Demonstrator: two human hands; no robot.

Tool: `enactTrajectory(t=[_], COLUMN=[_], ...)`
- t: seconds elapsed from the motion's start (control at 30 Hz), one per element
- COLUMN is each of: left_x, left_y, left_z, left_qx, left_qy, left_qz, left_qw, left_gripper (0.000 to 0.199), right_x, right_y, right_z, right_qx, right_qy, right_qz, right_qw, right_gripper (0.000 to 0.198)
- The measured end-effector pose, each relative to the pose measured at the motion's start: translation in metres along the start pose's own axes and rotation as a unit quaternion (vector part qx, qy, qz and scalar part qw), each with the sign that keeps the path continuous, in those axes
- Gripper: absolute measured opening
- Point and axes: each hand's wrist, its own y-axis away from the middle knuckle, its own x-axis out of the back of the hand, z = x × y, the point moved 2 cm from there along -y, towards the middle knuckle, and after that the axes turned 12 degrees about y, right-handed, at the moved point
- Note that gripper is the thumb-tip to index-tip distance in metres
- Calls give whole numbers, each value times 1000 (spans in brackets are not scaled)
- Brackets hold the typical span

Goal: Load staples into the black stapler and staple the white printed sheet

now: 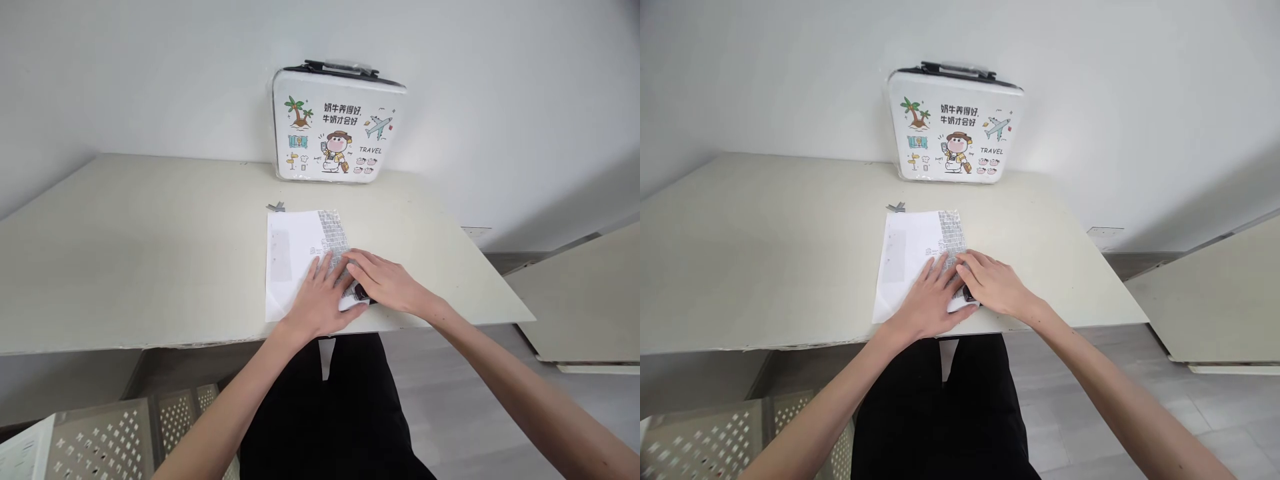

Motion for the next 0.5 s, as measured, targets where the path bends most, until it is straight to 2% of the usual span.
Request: enactTrajectory(t=[0.5], left_x=[-2], left_y=[1], left_z=[-1], left_qx=[-7], left_qy=[4], left_qz=[10], left_qw=[1000], left_gripper=[81], right_x=[-1], right_y=[-2], right_z=[-3], right_qx=[-13], right_qy=[22], right_qz=[1], right_qw=[1000], right_gripper=[51])
